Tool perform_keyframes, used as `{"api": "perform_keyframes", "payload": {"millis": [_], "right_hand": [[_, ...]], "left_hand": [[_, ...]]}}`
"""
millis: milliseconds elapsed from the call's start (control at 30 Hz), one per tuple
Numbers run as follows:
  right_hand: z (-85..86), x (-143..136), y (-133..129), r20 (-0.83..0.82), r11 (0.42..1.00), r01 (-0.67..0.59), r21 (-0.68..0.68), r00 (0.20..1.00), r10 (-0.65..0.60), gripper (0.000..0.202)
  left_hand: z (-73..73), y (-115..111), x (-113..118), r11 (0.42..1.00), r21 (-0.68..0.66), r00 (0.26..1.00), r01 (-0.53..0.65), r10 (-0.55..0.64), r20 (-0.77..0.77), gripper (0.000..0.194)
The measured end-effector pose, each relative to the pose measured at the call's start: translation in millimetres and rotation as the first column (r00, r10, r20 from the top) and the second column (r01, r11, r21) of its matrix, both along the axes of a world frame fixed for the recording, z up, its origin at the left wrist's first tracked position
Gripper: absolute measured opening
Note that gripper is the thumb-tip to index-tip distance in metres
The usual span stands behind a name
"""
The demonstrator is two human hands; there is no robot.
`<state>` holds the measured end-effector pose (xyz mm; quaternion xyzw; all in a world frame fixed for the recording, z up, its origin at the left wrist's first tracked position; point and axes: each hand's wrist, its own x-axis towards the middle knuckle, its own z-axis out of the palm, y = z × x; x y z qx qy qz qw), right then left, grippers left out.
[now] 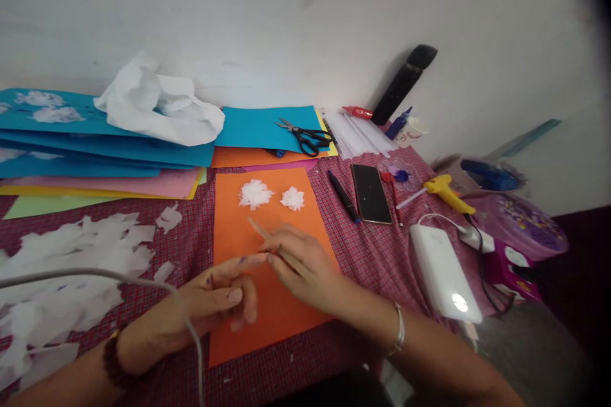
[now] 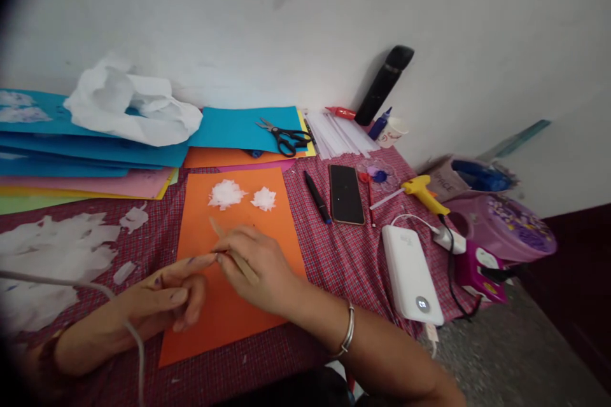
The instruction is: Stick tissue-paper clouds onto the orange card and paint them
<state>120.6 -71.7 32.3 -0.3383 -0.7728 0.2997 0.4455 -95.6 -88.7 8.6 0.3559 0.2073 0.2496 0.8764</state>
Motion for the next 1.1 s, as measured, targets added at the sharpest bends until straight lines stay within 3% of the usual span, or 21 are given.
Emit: {"api": "perform_keyframes", "payload": {"millis": [367,500,633,767,900,1000,1100], "right_hand": [[11.0,8,-2,0.206,0.989,0.041,0.145,0.976,-0.071,0.013],[12.3,12,0,0.301,0.972,0.067,0.223,0.944,-0.134,0.018],[11.3,15,-1,0.328,0.979,0.075,0.19,0.935,-0.135,0.018],[11.1,13,-1,0.29,0.981,0.102,0.165,0.946,-0.147,0.015],[13.1,12,-1,0.233,0.977,0.121,0.174,0.959,-0.16,0.013],[13.2,10,-1,0.193,0.98,0.12,0.156,0.97,-0.15,0.013],[10.0,8,-2,0.144,0.985,0.135,0.107,0.978,-0.15,0.014]], "left_hand": [[3.1,2,1,1.0,0.024,1.0,-0.014,0.014,0.002,0.047],[1.6,3,0,0.999,0.036,1.0,0.018,-0.019,0.012,0.057],[-0.9,-1,-4,0.983,0.172,0.994,0.061,-0.045,-0.095,0.067],[3.5,-6,-2,0.904,0.418,0.947,0.093,0.051,-0.319,0.065],[8.9,-9,5,0.784,0.614,0.898,0.092,0.201,-0.392,0.065],[8.8,-9,8,0.731,0.676,0.884,0.093,0.253,-0.394,0.064],[4.1,-9,8,0.723,0.684,0.87,0.099,0.27,-0.412,0.064]]}}
